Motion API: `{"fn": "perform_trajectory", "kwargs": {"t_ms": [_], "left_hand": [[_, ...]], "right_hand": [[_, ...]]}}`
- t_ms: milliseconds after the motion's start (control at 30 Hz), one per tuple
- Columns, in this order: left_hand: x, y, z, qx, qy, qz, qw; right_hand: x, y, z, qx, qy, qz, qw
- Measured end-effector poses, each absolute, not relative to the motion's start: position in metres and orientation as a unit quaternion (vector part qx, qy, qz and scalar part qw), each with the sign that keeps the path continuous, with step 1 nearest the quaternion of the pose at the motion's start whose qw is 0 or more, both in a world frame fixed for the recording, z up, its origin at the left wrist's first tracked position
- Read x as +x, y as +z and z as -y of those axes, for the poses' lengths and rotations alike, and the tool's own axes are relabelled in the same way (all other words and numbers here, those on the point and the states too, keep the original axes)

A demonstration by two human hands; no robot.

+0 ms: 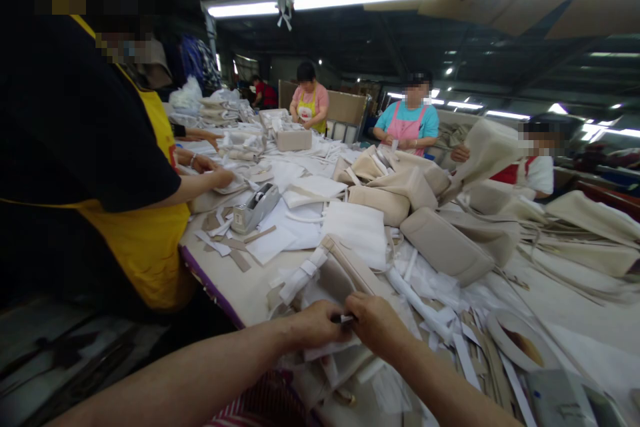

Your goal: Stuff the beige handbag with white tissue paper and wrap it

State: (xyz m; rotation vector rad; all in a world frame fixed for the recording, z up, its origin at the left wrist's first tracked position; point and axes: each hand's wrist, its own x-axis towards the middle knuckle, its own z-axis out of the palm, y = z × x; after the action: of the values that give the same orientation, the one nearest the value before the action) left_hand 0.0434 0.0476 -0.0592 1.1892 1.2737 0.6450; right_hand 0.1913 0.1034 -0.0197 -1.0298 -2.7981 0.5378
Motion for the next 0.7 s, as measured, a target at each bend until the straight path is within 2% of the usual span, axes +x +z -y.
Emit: {"fn": "perform_trajectory", "kwargs": {"t_ms": [300,500,700], "left_hand": [[0.044,-0.064,-0.048,0.539,0.285,-0.544,0.576],[0.036,-0.057,-0.051,0.521,0.254,-0.507,0.638],[0.027,-0.052,-0.059,0.489,0.213,-0.465,0.707]], "right_hand": [[0.223,-0.032,-0.090,-0.157,0.067,0.978,0.122],[0.233,-0.039,-0.087,-0.098,-0.020,0.982,0.158],[0.239,-0.046,-0.091,-0.074,-0.045,0.987,0.132]]}}
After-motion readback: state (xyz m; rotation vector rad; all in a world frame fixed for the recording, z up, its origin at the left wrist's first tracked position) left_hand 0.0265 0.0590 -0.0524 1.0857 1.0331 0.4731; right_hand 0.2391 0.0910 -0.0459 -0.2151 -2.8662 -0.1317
